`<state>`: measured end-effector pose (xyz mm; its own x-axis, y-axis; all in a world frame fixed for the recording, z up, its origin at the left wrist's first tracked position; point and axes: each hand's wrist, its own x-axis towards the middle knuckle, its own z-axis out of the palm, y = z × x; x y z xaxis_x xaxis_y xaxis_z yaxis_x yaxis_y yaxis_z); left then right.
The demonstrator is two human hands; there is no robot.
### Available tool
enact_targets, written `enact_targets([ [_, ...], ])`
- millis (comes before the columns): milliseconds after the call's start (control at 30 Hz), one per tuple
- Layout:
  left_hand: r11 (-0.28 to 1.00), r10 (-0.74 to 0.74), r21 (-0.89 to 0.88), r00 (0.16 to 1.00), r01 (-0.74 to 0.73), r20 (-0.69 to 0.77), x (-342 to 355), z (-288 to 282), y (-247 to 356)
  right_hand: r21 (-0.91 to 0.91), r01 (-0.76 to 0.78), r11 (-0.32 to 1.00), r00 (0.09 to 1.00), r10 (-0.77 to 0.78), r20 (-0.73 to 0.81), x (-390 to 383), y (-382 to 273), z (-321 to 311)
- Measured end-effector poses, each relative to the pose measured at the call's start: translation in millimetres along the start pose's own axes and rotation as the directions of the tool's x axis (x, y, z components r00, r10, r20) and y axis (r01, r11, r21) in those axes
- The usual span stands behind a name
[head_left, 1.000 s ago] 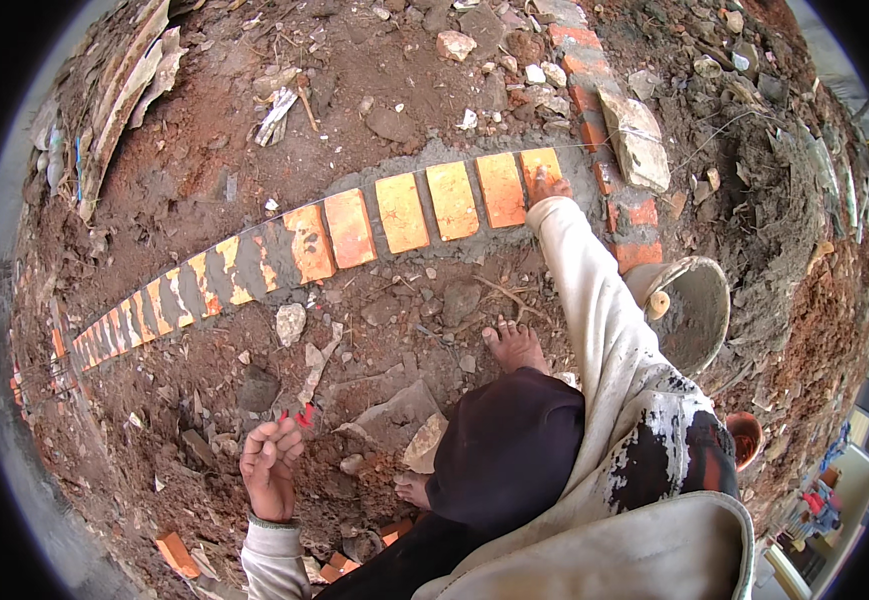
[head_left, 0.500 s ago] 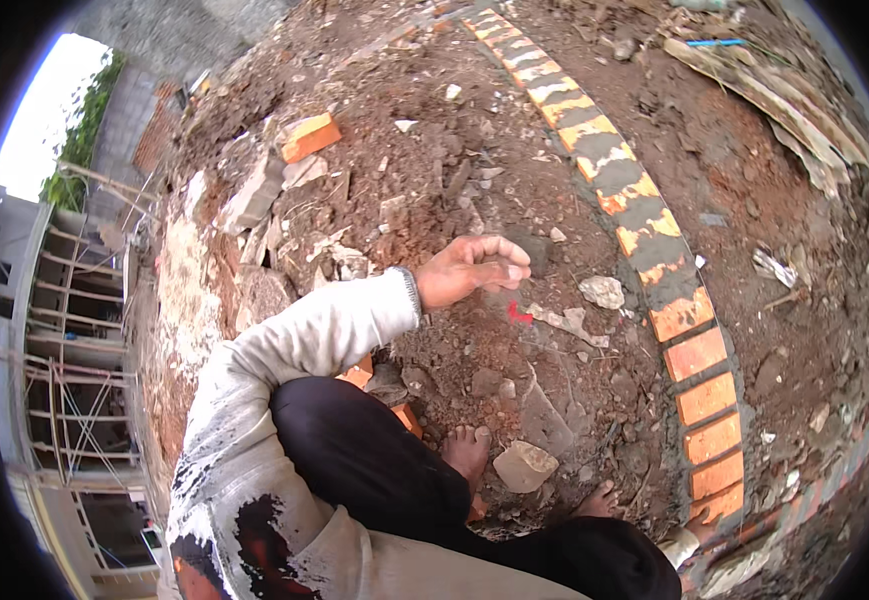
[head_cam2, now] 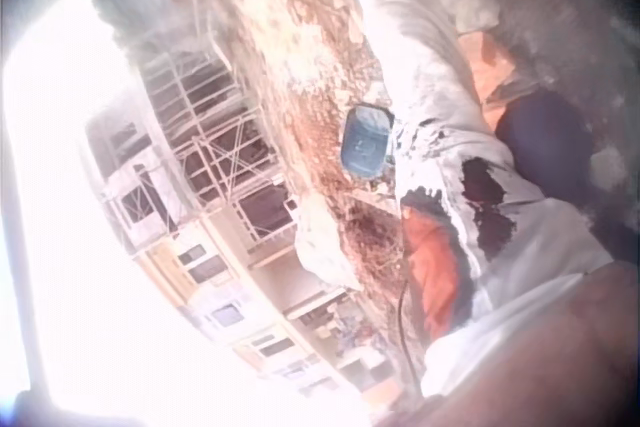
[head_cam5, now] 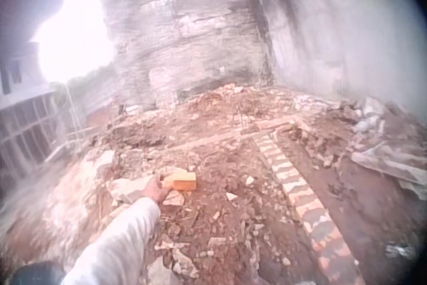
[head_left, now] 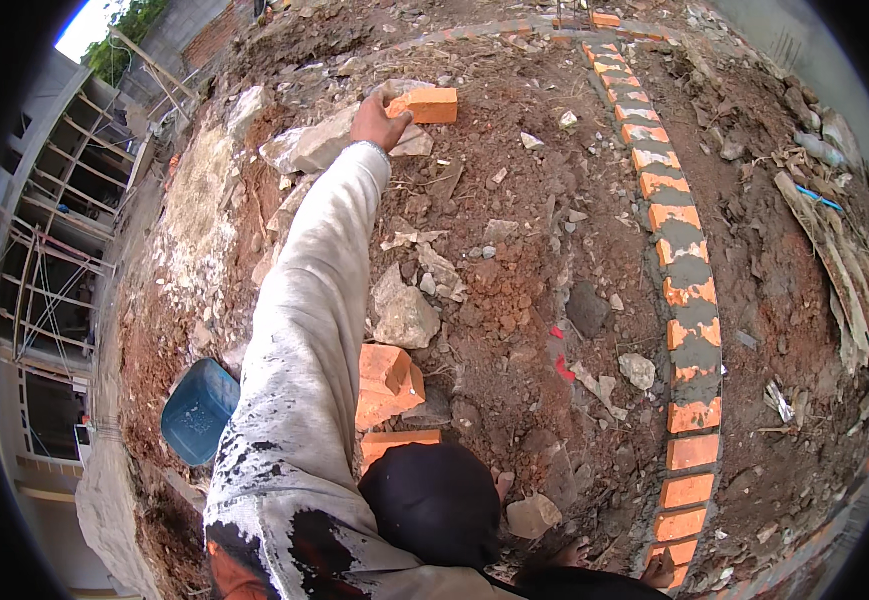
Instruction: The person scoops cement from a bucket and spreads it on the ground to form a bed. They then place bricks one by one onto the cement, tapping them into alignment and filling the gaps with more cement.
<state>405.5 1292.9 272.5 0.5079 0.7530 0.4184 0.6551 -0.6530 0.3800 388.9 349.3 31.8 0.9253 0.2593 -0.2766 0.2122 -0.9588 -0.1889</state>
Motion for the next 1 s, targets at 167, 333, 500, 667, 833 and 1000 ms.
enact_targets([
  [167,0.915,0.102,0.370,0.978,-0.164,0.181,83.1,46.1,-5.2,0.079,-0.135,0.988,0.990,0.131,0.050,-6.3,-33.7,-21.4],
  [333,0.769,0.144,0.556,0.933,-0.315,0.329,117.4,101.7,-10.9,0.248,-0.289,0.925,0.957,0.286,0.048,-79.4,-27.0,-36.4],
  [500,0.571,0.418,0.624,0.843,-0.534,0.339,118.1,86.7,-51.6,0.432,-0.355,0.829,0.927,0.371,0.049,-144.1,-38.2,-53.5],
  [667,0.909,0.230,-0.395,0.951,-0.135,0.206,8.1,-6.0,107.6,0.642,-0.214,0.737,0.958,0.287,-0.011,-149.0,-28.2,-53.0],
  [833,0.533,0.520,-0.776,0.593,0.337,0.615,-112.2,-55.9,299.0,0.799,0.114,0.591,0.987,0.026,-0.160,-55.2,-74.6,-86.2],
  [1000,0.727,0.662,-0.631,-0.033,0.271,0.748,-373.9,-13.5,443.3,0.981,0.175,-0.080,0.984,-0.025,-0.178,-13.2,-119.7,-106.5],
])
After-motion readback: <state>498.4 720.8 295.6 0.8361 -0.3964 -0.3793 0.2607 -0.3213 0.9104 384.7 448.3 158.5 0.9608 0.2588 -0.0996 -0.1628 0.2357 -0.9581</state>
